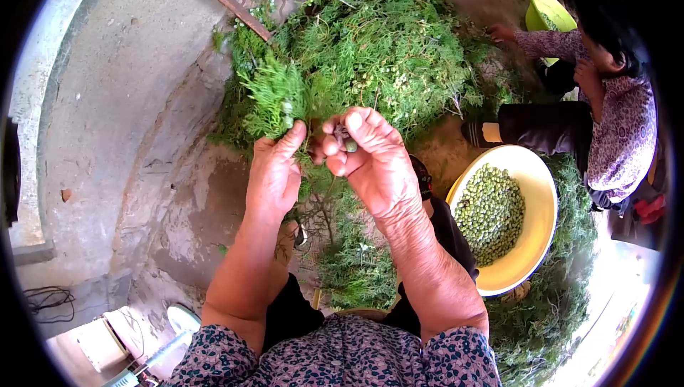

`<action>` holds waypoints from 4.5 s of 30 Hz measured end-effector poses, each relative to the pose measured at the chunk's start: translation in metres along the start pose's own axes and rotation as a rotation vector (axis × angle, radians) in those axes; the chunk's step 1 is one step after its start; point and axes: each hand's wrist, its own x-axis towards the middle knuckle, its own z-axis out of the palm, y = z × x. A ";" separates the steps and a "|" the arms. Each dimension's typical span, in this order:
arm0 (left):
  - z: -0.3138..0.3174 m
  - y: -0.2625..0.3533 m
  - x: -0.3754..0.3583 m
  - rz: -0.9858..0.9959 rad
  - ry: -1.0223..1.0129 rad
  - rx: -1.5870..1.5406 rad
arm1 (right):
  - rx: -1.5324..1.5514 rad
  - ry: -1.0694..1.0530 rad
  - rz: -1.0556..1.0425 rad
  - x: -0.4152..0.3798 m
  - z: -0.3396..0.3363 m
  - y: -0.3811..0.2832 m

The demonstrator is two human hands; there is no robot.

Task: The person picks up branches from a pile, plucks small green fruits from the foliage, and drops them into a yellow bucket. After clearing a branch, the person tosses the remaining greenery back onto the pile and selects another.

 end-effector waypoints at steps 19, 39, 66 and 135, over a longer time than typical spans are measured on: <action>0.005 -0.005 -0.008 0.004 -0.102 0.448 | -0.874 0.170 -0.286 0.008 -0.004 0.010; -0.028 -0.026 0.002 0.135 -0.196 0.668 | -1.352 0.007 -0.561 0.004 -0.007 0.012; -0.010 0.004 -0.008 -0.474 -0.192 0.063 | -0.725 -0.096 -0.012 0.004 -0.010 -0.026; 0.002 0.001 -0.012 -0.210 -0.314 0.062 | -0.078 0.311 0.044 -0.011 -0.009 -0.011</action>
